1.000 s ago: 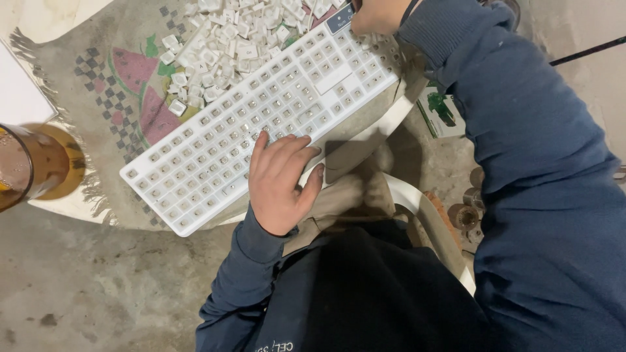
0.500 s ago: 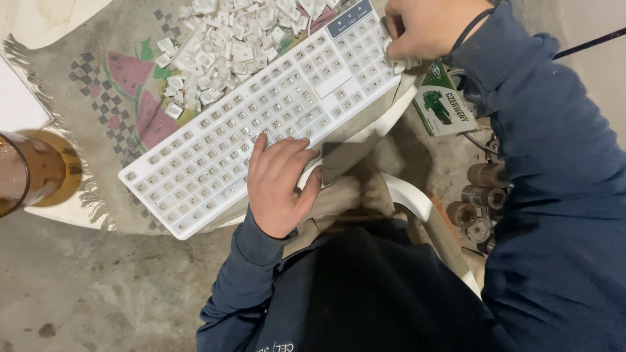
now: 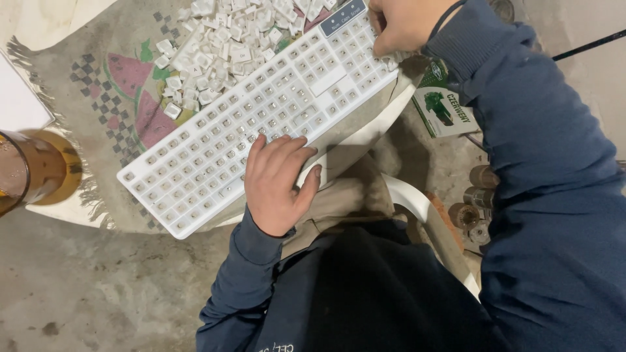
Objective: Cleaning a computer keyboard using a toothbrush and a tissue.
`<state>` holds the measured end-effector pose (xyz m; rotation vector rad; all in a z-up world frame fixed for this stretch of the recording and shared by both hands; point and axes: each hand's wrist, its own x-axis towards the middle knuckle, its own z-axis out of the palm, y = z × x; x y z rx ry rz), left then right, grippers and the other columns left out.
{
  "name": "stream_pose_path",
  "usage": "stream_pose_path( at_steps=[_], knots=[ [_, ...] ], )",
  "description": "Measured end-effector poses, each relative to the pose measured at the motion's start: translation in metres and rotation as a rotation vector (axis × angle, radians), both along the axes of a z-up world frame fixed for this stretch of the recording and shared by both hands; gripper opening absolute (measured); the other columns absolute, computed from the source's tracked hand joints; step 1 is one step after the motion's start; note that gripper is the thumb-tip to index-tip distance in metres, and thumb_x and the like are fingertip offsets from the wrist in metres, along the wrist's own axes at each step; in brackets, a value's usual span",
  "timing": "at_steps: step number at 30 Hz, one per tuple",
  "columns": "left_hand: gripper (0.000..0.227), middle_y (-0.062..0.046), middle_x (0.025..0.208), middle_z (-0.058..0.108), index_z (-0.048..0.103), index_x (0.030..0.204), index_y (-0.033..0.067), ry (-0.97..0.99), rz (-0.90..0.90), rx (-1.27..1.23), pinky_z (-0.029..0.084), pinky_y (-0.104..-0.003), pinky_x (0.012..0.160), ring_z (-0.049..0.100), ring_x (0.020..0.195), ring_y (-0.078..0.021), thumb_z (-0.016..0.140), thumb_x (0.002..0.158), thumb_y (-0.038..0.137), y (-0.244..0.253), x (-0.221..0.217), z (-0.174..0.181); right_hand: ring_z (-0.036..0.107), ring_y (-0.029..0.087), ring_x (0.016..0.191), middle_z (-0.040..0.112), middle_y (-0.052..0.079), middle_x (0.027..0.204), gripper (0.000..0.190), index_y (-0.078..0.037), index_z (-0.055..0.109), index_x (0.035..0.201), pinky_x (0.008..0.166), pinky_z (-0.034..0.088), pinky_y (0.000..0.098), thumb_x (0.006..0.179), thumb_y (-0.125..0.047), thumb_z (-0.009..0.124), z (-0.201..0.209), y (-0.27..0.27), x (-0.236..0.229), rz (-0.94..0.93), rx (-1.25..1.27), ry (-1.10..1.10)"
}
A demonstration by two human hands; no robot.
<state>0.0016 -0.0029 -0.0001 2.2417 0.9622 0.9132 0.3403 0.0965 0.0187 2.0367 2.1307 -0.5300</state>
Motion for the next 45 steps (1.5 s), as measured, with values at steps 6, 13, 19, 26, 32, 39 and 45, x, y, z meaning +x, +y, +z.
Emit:
stream_pose_path(
  at_steps=[6, 13, 19, 26, 32, 39, 45],
  knots=[
    [0.026, -0.008, 0.122, 0.07, 0.071, 0.113, 0.009, -0.016, -0.002, -0.025, 0.039, -0.054, 0.117, 0.062, 0.121, -0.0321, 0.076, 0.088, 0.016, 0.001, 0.0, 0.001, 0.07, 0.027, 0.066, 0.072, 0.018, 0.086, 0.037, 0.0, 0.071, 0.109, 0.061, 0.06, 0.0399, 0.083, -0.023, 0.084, -0.049, 0.032, 0.013, -0.04, -0.063, 0.013],
    [0.027, -0.008, 0.123, 0.07, 0.071, 0.113, 0.0091, -0.015, -0.004, -0.016, 0.039, -0.054, 0.117, 0.062, 0.121, -0.0315, 0.076, 0.087, 0.015, 0.002, -0.001, 0.001, 0.07, 0.027, 0.063, 0.072, 0.017, 0.087, 0.032, -0.003, 0.072, 0.112, 0.059, 0.059, 0.0411, 0.091, -0.027, 0.077, -0.051, 0.041, 0.013, -0.151, -0.088, 0.004],
    [0.032, -0.007, 0.124, 0.069, 0.071, 0.113, 0.0087, -0.004, -0.037, -0.012, 0.039, -0.054, 0.117, 0.062, 0.122, -0.0317, 0.076, 0.082, 0.013, 0.004, -0.003, -0.001, 0.069, 0.027, 0.07, 0.073, 0.014, 0.086, 0.025, -0.004, 0.073, 0.112, 0.066, 0.058, 0.0403, 0.108, -0.028, 0.07, -0.011, 0.005, 0.007, 0.107, 0.189, 0.096],
    [0.03, -0.006, 0.123, 0.07, 0.071, 0.112, 0.0095, 0.006, -0.022, -0.011, 0.038, -0.054, 0.118, 0.062, 0.122, -0.0304, 0.077, 0.083, 0.014, 0.004, -0.001, 0.002, 0.069, 0.029, 0.09, 0.07, 0.013, 0.1, 0.02, -0.002, 0.07, 0.119, 0.08, 0.055, 0.0408, 0.105, -0.016, 0.072, -0.002, -0.033, -0.006, 0.251, 0.553, 0.142],
    [0.026, -0.006, 0.122, 0.071, 0.071, 0.113, 0.0091, 0.017, -0.025, -0.01, 0.038, -0.053, 0.118, 0.062, 0.121, -0.0301, 0.076, 0.088, 0.014, 0.002, 0.002, 0.002, 0.066, 0.028, 0.103, 0.068, 0.01, 0.109, 0.017, -0.004, 0.071, 0.118, 0.091, 0.053, 0.0381, 0.101, -0.008, 0.072, -0.003, -0.051, 0.007, 0.378, 0.66, 0.067],
    [0.024, -0.005, 0.119, 0.072, 0.07, 0.113, 0.0085, 0.044, -0.005, -0.027, 0.038, -0.052, 0.118, 0.063, 0.12, -0.0293, 0.075, 0.09, 0.013, 0.0, 0.005, 0.002, 0.067, 0.03, 0.089, 0.067, 0.011, 0.103, 0.021, -0.004, 0.074, 0.111, 0.082, 0.055, 0.0409, 0.099, -0.021, 0.075, 0.033, -0.087, 0.029, 0.322, 0.448, 0.094],
    [0.021, -0.005, 0.118, 0.072, 0.072, 0.109, 0.009, 0.1, 0.011, -0.01, 0.038, -0.051, 0.118, 0.063, 0.12, -0.0286, 0.076, 0.089, 0.012, 0.001, 0.012, 0.007, 0.066, 0.029, 0.089, 0.066, 0.012, 0.105, 0.015, -0.004, 0.074, 0.114, 0.082, 0.054, 0.0383, 0.104, -0.016, 0.072, 0.017, -0.097, 0.06, 0.211, 0.553, 0.269]
  ],
)
